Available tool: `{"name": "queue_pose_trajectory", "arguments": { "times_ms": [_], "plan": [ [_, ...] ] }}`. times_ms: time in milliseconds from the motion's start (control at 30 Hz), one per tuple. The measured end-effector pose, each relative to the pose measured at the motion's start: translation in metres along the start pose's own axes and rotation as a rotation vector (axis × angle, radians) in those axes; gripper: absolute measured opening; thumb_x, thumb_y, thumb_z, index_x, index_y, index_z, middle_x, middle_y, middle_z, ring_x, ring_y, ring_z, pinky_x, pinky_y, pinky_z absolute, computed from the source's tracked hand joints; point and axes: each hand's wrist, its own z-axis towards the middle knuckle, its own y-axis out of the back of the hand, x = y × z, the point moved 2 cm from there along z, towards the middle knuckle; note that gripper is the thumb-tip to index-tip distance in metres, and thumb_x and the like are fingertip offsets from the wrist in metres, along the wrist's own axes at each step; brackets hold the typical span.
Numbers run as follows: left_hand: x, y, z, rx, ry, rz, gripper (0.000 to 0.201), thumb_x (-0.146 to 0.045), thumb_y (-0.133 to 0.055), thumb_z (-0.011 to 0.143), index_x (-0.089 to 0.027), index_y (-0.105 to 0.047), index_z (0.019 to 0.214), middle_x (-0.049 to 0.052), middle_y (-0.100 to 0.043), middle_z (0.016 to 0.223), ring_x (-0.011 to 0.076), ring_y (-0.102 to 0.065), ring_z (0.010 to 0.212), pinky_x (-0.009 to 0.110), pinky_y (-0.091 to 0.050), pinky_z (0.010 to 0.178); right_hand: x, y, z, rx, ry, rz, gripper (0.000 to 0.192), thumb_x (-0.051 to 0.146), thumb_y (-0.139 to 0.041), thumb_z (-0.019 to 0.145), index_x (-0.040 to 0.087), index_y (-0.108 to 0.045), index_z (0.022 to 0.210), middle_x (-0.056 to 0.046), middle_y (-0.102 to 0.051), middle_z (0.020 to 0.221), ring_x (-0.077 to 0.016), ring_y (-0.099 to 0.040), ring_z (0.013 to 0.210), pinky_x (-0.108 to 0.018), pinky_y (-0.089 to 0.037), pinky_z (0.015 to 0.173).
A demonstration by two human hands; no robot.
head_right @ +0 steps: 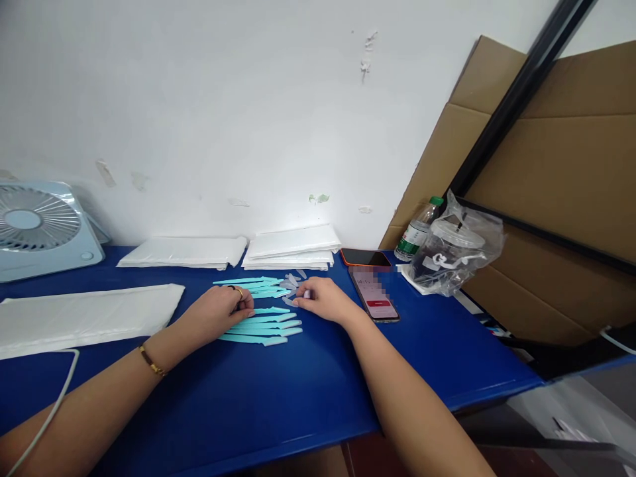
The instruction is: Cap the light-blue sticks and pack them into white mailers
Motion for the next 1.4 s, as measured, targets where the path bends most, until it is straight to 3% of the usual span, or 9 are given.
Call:
{"name": "queue_pose_trajectory", "arguments": {
  "times_ms": [133,333,633,933,1133,1233,1400],
  "plan": [
    [0.002,0.001,0.0,0.0,0.004,0.018,0.018,-0.034,-0.05,0.079,-0.022,-0.061,0.071,-0.001,-0.064,0.069,0.0148,-0.056,0.065,0.026,-0.034,0.058,0.004,-0.006,0.005,-0.013,-0.002,0.019,0.015,0.032,-0.066,0.071,0.018,-0.066,0.076,-0.003,-0.061,0.083,-0.0115,-0.052,0.066,-0.022,-0.038,0.059],
    [0.005,0.002,0.0,-0.005,0.007,0.037,0.018,-0.033,-0.05,0.079,-0.022,-0.061,0.069,-0.002,-0.064,0.067,0.0149,-0.055,0.063,0.026,-0.033,0.058,-0.001,0.0,-0.001,0.106,-0.094,0.115,0.019,0.034,-0.065,0.071,0.016,-0.068,0.077,0.0,-0.059,0.06,-0.0101,-0.05,0.054,-0.019,-0.035,0.049],
    [-0.003,0.001,0.0,-0.012,-0.032,0.024,0.018,-0.034,-0.051,0.079,-0.022,-0.061,0.07,-0.002,-0.064,0.068,0.0146,-0.055,0.063,0.026,-0.032,0.058,0.015,-0.009,-0.001,0.098,-0.012,0.133,0.013,0.028,-0.063,0.073,0.017,-0.069,0.077,-0.001,-0.062,0.063,-0.0105,-0.053,0.056,-0.02,-0.036,0.05],
    [-0.01,0.0,-0.001,0.009,-0.041,-0.012,0.019,-0.036,-0.052,0.08,-0.023,-0.062,0.07,-0.003,-0.065,0.068,0.0136,-0.056,0.063,0.025,-0.033,0.057,0.012,-0.01,-0.003,0.104,0.033,0.142,0.012,0.027,-0.063,0.073,0.017,-0.069,0.077,-0.001,-0.064,0.067,-0.011,-0.054,0.057,-0.021,-0.038,0.052],
    [0.001,0.002,0.0,-0.138,-0.059,0.132,0.027,-0.039,-0.046,0.085,-0.026,-0.065,0.097,0.001,-0.065,0.097,0.0184,-0.056,0.088,0.028,-0.037,0.07,-0.002,-0.004,0.005,-0.167,0.061,-0.029,0.016,0.025,-0.06,0.078,0.021,-0.07,0.089,-0.003,-0.062,0.082,-0.012,-0.055,0.066,-0.023,-0.041,0.061],
    [0.009,0.001,0.002,-0.155,-0.061,0.232,0.026,-0.039,-0.048,0.084,-0.028,-0.066,0.099,0.002,-0.064,0.099,0.0199,-0.053,0.092,0.029,-0.035,0.071,-0.007,-0.005,0.009,-0.158,0.102,-0.105,0.012,0.023,-0.062,0.077,0.021,-0.07,0.085,-0.004,-0.06,0.083,-0.0122,-0.055,0.068,-0.024,-0.042,0.064],
    [0.009,0.001,0.003,-0.127,-0.083,0.23,0.022,-0.037,-0.048,0.084,-0.027,-0.068,0.082,0.0,-0.067,0.083,0.0177,-0.053,0.085,0.029,-0.031,0.067,-0.01,-0.002,0.004,-0.099,0.107,-0.07,0.008,0.024,-0.064,0.076,0.02,-0.071,0.077,-0.003,-0.062,0.08,-0.0113,-0.055,0.066,-0.022,-0.041,0.062]
  ]
}}
